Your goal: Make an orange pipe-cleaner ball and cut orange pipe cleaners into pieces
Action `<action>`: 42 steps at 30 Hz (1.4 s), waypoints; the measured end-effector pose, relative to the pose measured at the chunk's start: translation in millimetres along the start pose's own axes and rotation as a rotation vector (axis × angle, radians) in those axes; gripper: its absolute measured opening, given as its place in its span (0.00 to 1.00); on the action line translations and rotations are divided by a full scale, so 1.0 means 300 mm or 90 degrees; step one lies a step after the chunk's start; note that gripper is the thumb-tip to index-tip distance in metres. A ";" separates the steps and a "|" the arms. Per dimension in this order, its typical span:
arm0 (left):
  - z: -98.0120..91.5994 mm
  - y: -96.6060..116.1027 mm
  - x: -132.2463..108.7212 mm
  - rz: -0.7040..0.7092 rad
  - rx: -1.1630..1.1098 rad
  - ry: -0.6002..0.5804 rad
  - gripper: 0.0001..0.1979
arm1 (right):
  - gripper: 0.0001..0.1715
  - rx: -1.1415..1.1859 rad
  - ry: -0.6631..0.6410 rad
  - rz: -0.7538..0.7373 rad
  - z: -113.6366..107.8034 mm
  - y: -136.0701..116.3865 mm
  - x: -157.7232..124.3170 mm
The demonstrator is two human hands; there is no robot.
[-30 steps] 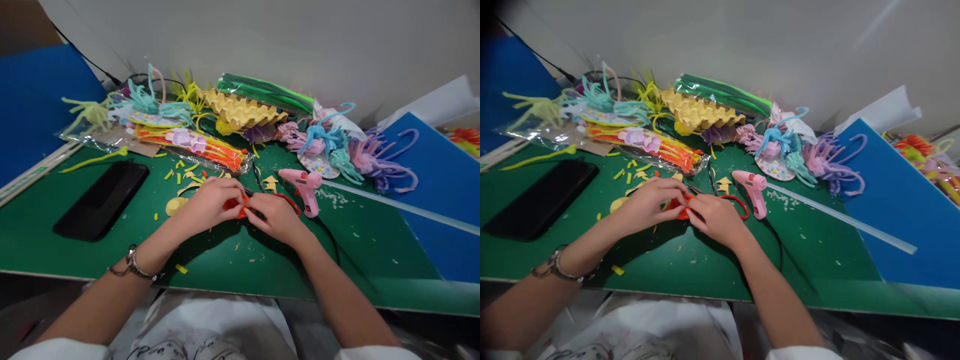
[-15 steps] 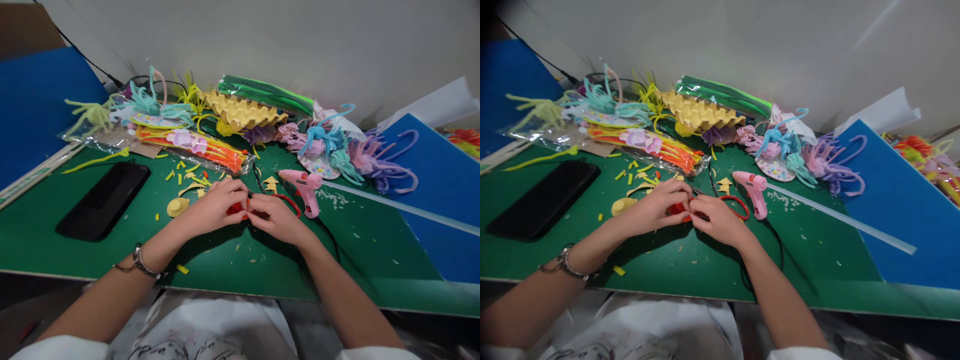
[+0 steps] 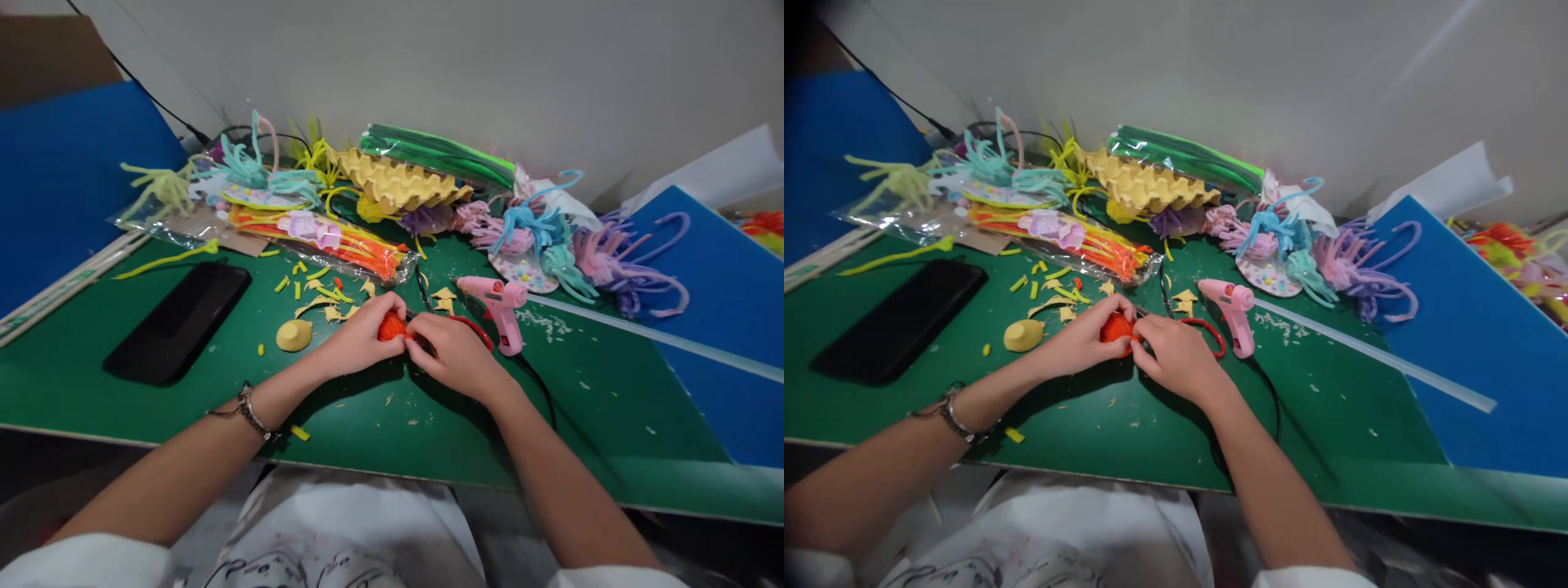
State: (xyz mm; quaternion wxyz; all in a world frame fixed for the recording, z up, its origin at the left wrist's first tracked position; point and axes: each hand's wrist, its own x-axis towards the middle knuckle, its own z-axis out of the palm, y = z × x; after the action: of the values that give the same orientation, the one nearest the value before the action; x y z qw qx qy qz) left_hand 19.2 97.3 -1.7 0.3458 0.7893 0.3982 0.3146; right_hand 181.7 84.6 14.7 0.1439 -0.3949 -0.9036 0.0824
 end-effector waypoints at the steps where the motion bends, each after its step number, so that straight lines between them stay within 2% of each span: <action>1: 0.004 0.003 -0.001 -0.008 0.003 0.013 0.09 | 0.06 0.011 0.001 0.005 0.001 0.000 0.000; 6: 0.016 0.004 -0.005 -0.002 0.005 0.037 0.10 | 0.08 0.014 0.033 -0.059 0.007 0.008 0.001; 10: 0.019 -0.003 -0.009 -0.001 -0.045 0.028 0.14 | 0.09 -0.007 0.009 -0.081 0.000 0.005 -0.001; 14: 0.022 -0.002 -0.016 0.014 -0.047 0.021 0.19 | 0.07 0.041 -0.041 0.047 -0.009 -0.015 0.001; 18: 0.032 0.003 -0.027 0.069 0.036 0.057 0.16 | 0.09 0.111 -0.064 0.146 -0.006 -0.025 0.005; 22: 0.041 -0.006 -0.030 0.172 0.179 0.135 0.15 | 0.07 0.212 -0.032 0.189 0.008 -0.020 0.011; 28: 0.038 -0.021 -0.027 0.331 0.273 0.214 0.15 | 0.07 0.377 0.058 0.230 0.027 -0.037 0.018; 32: 0.038 -0.006 -0.032 0.370 0.347 0.274 0.13 | 0.09 0.335 0.161 0.156 0.033 -0.044 0.016; 37: 0.020 -0.007 -0.030 0.279 0.245 0.330 0.19 | 0.05 0.161 0.243 -0.014 0.022 -0.022 0.006; 39: 0.002 -0.018 -0.024 0.247 0.175 0.315 0.25 | 0.05 0.137 0.263 -0.058 0.014 -0.016 0.000; 42: -0.025 -0.030 -0.018 0.225 0.077 0.205 0.33 | 0.04 0.159 0.287 -0.090 0.006 -0.016 -0.004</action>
State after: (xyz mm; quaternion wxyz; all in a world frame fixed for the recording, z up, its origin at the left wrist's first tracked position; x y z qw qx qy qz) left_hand 7.1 99.1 -5.8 0.1696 0.8057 0.3220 0.4673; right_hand 178.6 80.4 14.1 0.3945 -0.3182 -0.8570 0.0926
